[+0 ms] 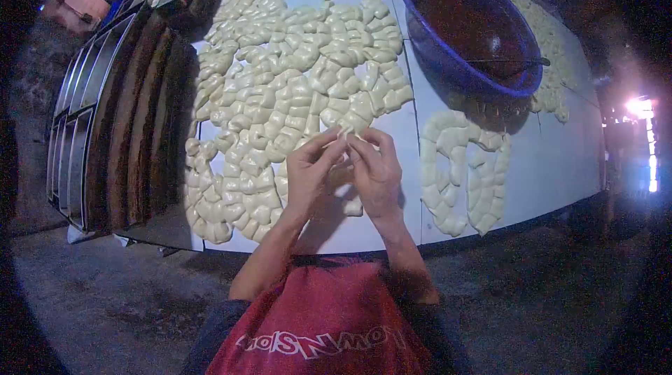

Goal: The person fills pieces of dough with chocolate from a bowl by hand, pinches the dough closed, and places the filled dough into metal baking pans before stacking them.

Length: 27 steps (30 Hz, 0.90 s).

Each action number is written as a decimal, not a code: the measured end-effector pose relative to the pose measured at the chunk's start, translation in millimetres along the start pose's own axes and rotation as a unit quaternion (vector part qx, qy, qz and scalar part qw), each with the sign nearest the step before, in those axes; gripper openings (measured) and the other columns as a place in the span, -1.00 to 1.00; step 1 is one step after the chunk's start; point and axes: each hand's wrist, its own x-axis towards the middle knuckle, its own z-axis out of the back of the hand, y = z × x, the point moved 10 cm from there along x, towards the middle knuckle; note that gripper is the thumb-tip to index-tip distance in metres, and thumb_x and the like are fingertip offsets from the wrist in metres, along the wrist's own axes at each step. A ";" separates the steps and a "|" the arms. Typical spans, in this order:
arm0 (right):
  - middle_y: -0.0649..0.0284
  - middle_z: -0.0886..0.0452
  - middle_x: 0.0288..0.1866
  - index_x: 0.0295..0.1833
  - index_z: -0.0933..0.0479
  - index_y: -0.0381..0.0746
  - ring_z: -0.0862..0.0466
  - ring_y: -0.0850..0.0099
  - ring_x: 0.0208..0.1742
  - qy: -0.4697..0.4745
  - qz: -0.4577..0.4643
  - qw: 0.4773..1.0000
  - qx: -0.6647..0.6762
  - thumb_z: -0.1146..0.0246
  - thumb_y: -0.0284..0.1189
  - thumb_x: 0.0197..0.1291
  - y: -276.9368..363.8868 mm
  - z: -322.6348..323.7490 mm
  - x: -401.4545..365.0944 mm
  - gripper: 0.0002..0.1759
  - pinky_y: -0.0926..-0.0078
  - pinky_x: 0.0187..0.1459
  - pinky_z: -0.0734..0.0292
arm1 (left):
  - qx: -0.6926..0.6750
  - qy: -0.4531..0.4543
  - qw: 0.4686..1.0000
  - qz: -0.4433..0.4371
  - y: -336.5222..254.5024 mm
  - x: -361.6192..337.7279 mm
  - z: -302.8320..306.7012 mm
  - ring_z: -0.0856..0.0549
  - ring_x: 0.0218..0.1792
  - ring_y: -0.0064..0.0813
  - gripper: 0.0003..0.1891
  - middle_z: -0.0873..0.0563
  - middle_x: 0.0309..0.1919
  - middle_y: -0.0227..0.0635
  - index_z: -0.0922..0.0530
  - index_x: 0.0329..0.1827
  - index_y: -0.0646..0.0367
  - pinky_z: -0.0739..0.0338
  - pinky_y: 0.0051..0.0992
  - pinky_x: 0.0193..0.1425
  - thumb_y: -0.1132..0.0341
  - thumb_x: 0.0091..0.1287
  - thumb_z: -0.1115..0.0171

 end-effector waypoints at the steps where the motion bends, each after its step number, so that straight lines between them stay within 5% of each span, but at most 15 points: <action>1: 0.11 -0.60 0.02 0.04 -0.65 -0.27 -0.66 0.31 -0.03 -0.004 -0.007 1.000 0.004 -0.30 -0.61 0.23 -1.0 0.3 0.2 -0.74 0.38 -0.05 -0.61 | 0.005 0.008 1.000 -0.013 -5.4 0.0 -1.8 -0.71 -0.16 -0.60 -0.67 -0.76 -0.11 -0.30 -0.64 0.10 0.39 -0.60 -0.63 -0.09 0.35 0.37 -0.37; 3: 0.24 -0.67 -0.23 -0.01 -0.68 -0.27 -0.66 0.44 -0.21 -0.012 -0.039 0.996 0.084 -0.30 -0.61 0.25 -5.3 -0.8 3.8 -0.79 0.50 -0.15 -0.55 | 0.016 0.026 0.999 -0.036 -14.9 3.4 -6.7 -0.71 -0.14 -0.59 -0.66 -0.76 -0.10 -0.29 -0.64 0.11 0.39 -0.60 -0.63 -0.09 0.36 0.36 -0.38; 6: 0.28 -0.67 -0.15 0.04 -0.67 -0.27 -0.62 0.54 -0.18 0.041 -0.208 0.939 0.271 -0.29 -0.56 0.28 -40.6 -17.7 -6.4 -0.77 0.59 -0.15 -0.50 | 0.023 0.070 0.995 0.067 -9.1 10.1 -10.6 -0.69 -0.23 -0.62 -0.67 -0.75 -0.18 -0.31 -0.65 0.07 0.33 -0.58 -0.61 -0.19 0.32 0.33 -0.41; 9: 0.23 -0.64 -0.05 0.07 -0.66 -0.29 -0.60 0.53 -0.10 0.145 -0.200 0.926 0.284 -0.27 -0.53 0.32 -14.3 -10.4 -8.8 -0.76 0.61 -0.09 -0.50 | 0.036 0.080 0.989 0.118 -4.0 16.4 -0.9 -0.72 -0.19 -0.57 -0.65 -0.75 -0.14 -0.28 -0.64 0.06 0.34 -0.63 -0.57 -0.18 0.31 0.31 -0.41; 13: 0.19 -0.60 0.03 0.14 -0.60 -0.29 -0.59 0.45 -0.03 0.050 -0.045 0.968 0.243 -0.32 -0.50 0.28 -18.0 5.1 -5.6 -0.68 0.54 -0.01 -0.49 | 0.039 0.091 0.992 0.080 -22.5 -6.5 -16.8 -0.75 -0.11 -0.47 -0.65 -0.75 -0.12 -0.23 -0.61 0.07 0.33 -0.72 -0.44 -0.05 0.34 0.29 -0.42; 17: 0.16 -0.62 0.01 0.06 -0.56 -0.26 -0.63 0.45 -0.09 -0.084 -0.104 0.937 0.322 -0.35 -0.53 0.26 -16.0 9.6 -7.5 -0.73 0.53 -0.02 -0.51 | 0.027 0.115 0.992 0.036 -12.2 -6.0 -12.0 -0.75 -0.13 -0.51 -0.74 -0.76 -0.10 -0.25 -0.62 0.06 0.32 -0.70 -0.48 -0.05 0.41 0.36 -0.33; 21: 0.20 -0.67 -0.17 -0.07 -0.57 -0.27 -0.66 0.45 -0.21 -0.051 0.035 0.989 0.132 -0.40 -0.50 0.21 -4.2 11.9 -9.0 -0.79 0.50 -0.19 -0.57 | 0.038 0.119 0.991 0.041 -9.8 -13.1 -16.6 -0.73 -0.13 -0.55 -0.78 -0.76 -0.10 -0.30 -0.63 0.05 0.29 -0.70 -0.50 -0.05 0.44 0.39 -0.30; 27: 0.15 -0.66 -0.18 -0.03 -0.59 -0.29 -0.66 0.34 -0.26 0.005 -0.026 0.998 0.065 -0.45 -0.47 0.14 -8.6 20.7 -18.3 -0.70 0.44 -0.25 -0.59 | 0.121 0.116 0.984 0.053 6.8 -29.9 -15.6 -0.65 -0.33 -0.71 -0.76 -0.73 -0.28 -0.39 -0.67 0.02 0.31 -0.60 -0.67 -0.24 0.31 0.45 -0.27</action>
